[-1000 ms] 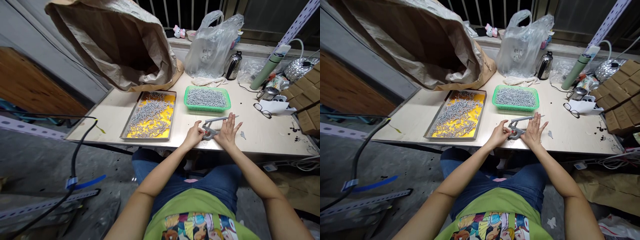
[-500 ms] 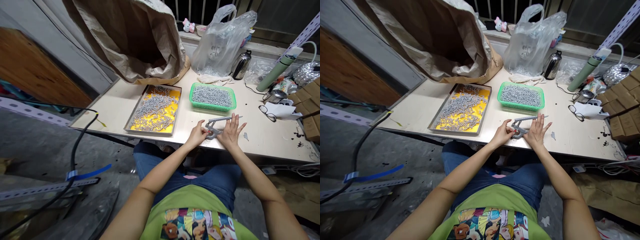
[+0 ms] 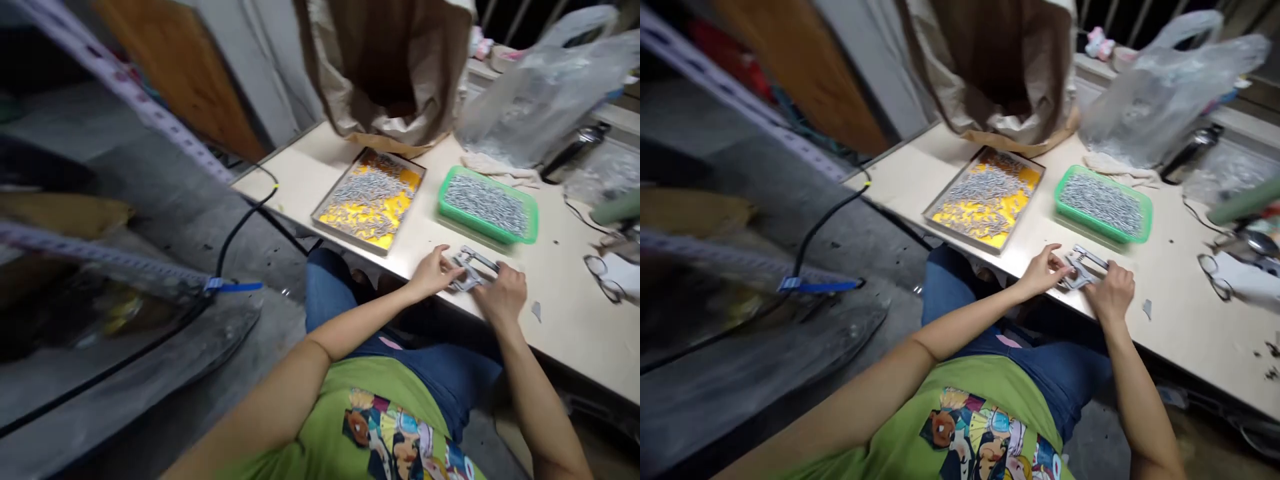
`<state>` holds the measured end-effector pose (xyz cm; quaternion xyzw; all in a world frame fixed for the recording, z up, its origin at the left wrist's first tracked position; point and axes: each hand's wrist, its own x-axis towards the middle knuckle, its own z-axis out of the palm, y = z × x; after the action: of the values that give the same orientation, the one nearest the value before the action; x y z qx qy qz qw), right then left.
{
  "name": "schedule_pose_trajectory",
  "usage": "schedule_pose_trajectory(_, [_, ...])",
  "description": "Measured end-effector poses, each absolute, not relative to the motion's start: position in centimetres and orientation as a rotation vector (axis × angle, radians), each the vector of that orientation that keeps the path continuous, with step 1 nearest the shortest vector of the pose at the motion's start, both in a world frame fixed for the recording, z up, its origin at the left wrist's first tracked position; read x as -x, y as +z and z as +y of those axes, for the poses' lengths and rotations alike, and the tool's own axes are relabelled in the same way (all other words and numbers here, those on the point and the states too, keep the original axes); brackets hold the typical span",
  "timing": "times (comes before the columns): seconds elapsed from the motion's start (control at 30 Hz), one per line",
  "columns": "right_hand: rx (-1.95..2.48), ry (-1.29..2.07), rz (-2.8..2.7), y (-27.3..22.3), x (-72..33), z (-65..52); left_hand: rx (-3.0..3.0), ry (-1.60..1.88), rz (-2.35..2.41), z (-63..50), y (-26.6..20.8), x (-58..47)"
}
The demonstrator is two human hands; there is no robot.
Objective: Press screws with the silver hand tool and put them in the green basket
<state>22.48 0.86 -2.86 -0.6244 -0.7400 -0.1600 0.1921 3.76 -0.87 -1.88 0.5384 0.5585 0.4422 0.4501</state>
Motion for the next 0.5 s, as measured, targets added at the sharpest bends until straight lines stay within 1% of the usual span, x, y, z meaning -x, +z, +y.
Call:
schedule_pose_trajectory(0.17, [1.797, -0.395, -2.173, -1.4, -21.8, 1.4, -1.327, 1.134, 1.47, -1.0, -0.7, -3.2])
schedule_pose_trajectory(0.3, [1.923, -0.281, -2.34, 0.9, -20.3, 1.9, -1.332, 1.002, 1.466, -1.0, 0.0, -2.6])
schedule_pose_trajectory(0.4, [2.127, -0.181, -2.389, 2.6, -19.0, 2.6, -1.319, 0.899, 1.371, -0.9, 0.2, -2.2])
schedule_pose_trajectory(0.5, [2.21, -0.204, -2.311, 3.7, -17.8, 3.5, -1.248, 0.853, 1.258, -0.7, 0.6, -1.6])
